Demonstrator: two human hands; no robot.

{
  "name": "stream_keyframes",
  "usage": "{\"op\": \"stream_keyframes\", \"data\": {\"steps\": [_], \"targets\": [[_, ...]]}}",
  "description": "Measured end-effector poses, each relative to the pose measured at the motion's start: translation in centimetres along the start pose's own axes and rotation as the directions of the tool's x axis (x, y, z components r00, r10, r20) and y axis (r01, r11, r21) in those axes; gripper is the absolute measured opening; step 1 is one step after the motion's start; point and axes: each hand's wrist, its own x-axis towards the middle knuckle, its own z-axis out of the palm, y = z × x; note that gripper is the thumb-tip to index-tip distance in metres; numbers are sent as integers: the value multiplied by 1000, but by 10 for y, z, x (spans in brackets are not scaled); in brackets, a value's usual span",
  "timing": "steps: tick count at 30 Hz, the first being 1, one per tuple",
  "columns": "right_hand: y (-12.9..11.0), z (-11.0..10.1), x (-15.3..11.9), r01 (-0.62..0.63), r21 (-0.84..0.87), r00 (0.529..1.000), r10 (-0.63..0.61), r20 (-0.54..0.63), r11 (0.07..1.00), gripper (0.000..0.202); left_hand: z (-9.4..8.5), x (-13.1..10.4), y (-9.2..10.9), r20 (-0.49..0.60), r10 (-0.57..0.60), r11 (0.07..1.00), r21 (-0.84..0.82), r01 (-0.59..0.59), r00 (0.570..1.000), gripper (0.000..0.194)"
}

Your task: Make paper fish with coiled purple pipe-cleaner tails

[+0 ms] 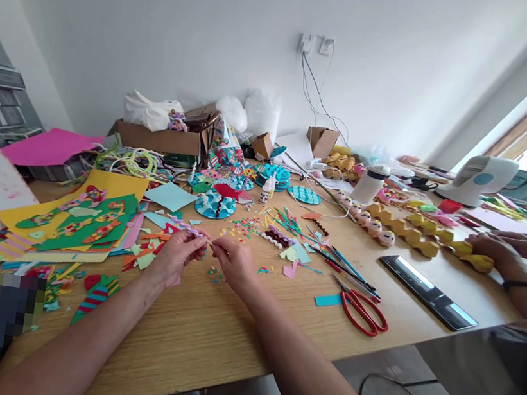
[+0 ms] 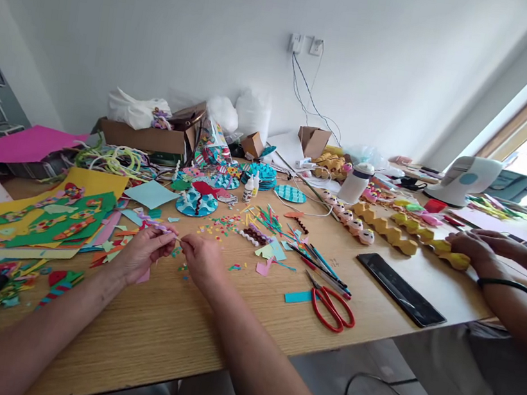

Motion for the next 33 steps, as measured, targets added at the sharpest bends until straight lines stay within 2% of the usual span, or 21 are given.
{"op": "stream_keyframes", "data": {"steps": [12,21,24,28,31,33], "targets": [[-2,-7,1,-41,-41,996,44,77,998,18,0,0,3,-22,-1,1000,-22,1,1000,20],[4,-15,4,-92,-115,987,106,120,989,19,-11,6,12,-88,40,995,-83,-47,995,21],[1,-25,-1,-147,-217,974,179,136,965,20,-17,9,16,-118,67,991,-106,-79,991,21],[3,-50,-22,-166,-323,971,212,113,932,20,-22,11,22,-149,102,982,-145,-124,983,18],[12,-72,-44,-253,-364,962,274,7,896,21,-20,10,24,-146,75,984,-152,-98,986,15],[21,-87,-59,-361,-399,930,355,-92,843,21,-16,7,22,-108,30,989,-142,-45,994,13]]}}
